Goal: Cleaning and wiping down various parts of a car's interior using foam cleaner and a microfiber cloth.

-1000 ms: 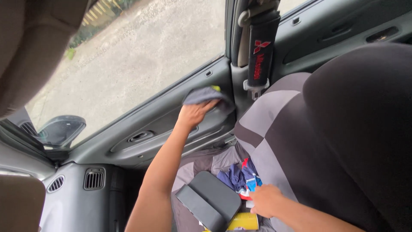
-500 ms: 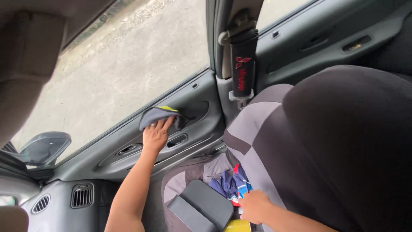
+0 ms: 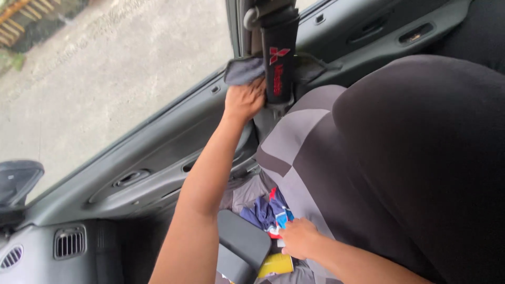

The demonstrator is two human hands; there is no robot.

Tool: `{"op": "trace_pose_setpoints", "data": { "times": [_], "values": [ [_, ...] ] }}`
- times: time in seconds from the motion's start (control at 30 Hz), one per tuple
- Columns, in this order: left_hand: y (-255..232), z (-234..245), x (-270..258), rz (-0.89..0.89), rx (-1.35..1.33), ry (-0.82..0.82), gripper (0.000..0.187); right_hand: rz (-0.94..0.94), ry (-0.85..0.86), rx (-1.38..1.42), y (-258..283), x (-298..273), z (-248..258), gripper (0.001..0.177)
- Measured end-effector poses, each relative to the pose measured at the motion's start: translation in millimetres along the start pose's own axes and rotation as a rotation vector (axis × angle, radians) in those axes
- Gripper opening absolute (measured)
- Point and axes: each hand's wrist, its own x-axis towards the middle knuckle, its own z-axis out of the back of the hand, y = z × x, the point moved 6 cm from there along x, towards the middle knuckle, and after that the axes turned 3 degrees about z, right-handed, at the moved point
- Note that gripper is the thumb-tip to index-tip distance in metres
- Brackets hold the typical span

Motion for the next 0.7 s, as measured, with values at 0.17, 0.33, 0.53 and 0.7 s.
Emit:
{"op": "trace_pose_setpoints", "data": {
  "times": [0.17, 0.33, 0.53, 0.7],
  "values": [
    [-12.6, 33.6, -10.3, 0.013, 0.107, -0.214, 0.046, 0.033, -0.041, -0.039, -3.2, 3.7, 10.3, 0.061],
    [7.3, 37.6, -1.9, 0.020, 0.020, -0.135, 0.044, -0.031, -0.036, -0.002, 3.3, -7.8, 12.5, 0.057],
    [-21.1, 58.8, -31.6, 0.106, 0.061, -0.276, 0.053, 0.003, -0.022, -0.047, -3.0, 3.1, 15.3, 0.062],
    [1.4, 73.9, 21.8, 0.152, 0.109, 0.046, 0.036, 0.001, -0.056, -0.025, 2.7, -2.8, 20.3, 0.062]
  ]
}}
